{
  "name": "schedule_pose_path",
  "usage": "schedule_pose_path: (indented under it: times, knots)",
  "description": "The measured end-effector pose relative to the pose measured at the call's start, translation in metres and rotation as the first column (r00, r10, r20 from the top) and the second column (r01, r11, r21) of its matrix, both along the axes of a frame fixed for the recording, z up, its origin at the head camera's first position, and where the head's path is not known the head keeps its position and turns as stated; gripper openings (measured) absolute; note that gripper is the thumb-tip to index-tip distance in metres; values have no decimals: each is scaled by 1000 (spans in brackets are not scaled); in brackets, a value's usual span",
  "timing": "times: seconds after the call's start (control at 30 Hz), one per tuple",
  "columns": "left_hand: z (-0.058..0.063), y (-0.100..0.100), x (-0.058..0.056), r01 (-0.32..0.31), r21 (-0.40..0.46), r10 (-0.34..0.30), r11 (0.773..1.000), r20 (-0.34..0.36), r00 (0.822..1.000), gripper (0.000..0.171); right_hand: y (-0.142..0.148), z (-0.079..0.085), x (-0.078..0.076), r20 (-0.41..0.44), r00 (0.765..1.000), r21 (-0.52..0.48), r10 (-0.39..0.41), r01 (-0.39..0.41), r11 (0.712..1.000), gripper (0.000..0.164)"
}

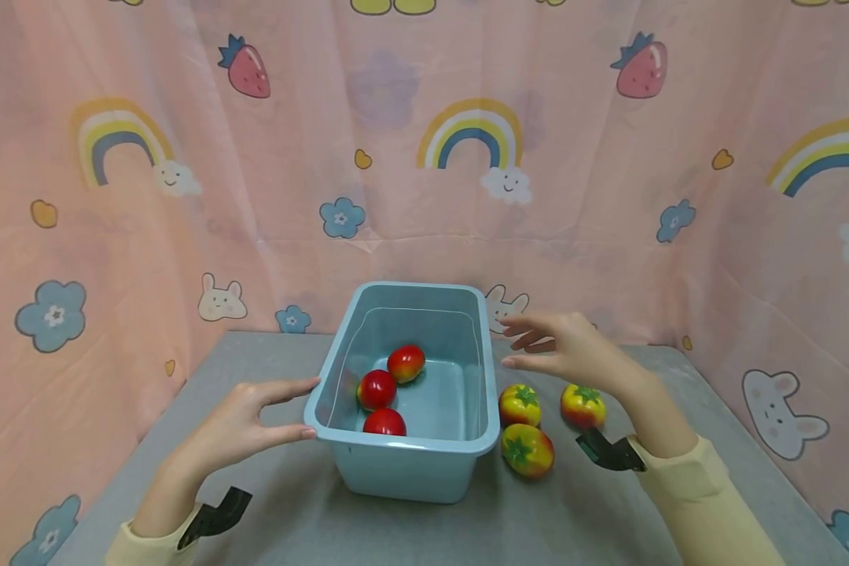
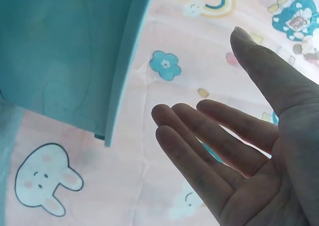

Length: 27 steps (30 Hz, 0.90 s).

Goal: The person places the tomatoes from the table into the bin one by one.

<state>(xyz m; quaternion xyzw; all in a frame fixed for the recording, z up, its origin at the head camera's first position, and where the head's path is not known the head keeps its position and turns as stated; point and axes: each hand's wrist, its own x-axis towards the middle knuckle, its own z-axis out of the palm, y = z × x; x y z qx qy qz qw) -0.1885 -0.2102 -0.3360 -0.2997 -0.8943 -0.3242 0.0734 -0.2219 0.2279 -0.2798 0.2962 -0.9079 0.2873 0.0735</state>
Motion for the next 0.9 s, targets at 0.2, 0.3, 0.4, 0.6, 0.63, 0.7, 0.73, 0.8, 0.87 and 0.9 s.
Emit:
schedule_pose_path:
  times: [0.2,0.3,0.4,0.6,0.63,0.7,0.73,0.8,0.87,0.9]
  knots:
    - [0,0,0,14,7,-14,1000,-5,1000,61,9,-12,3,25,998,9,-65,65,998,57]
    - [0,0,0,19,7,-18,1000,-12,1000,61,13,-19,5,39,995,18,-95,94,995,57]
    - [1,0,0,19,5,-18,1000,-14,1000,61,18,-27,6,40,993,25,-110,109,994,57]
    - [1,0,0,13,-3,-13,1000,-12,1000,62,25,-43,6,44,994,15,-99,99,995,52]
    - [1,0,0,12,-3,-12,1000,-13,1000,62,26,-45,6,47,994,15,-97,97,995,52]
    - [1,0,0,13,-3,-13,1000,-13,1000,62,28,-49,6,52,994,15,-93,93,996,51]
    - [1,0,0,13,-4,-13,1000,-14,1000,62,29,-52,6,58,993,13,-98,98,995,50]
    - [2,0,0,12,-5,-12,1000,-16,1000,61,30,-56,6,69,993,15,-92,92,996,49]
    - [2,0,0,12,-6,-12,1000,-16,1000,62,32,-59,7,83,993,9,-85,84,996,48]
    - [2,0,1,11,-6,-11,1000,-16,1000,61,33,-61,8,90,992,6,-86,86,996,48]
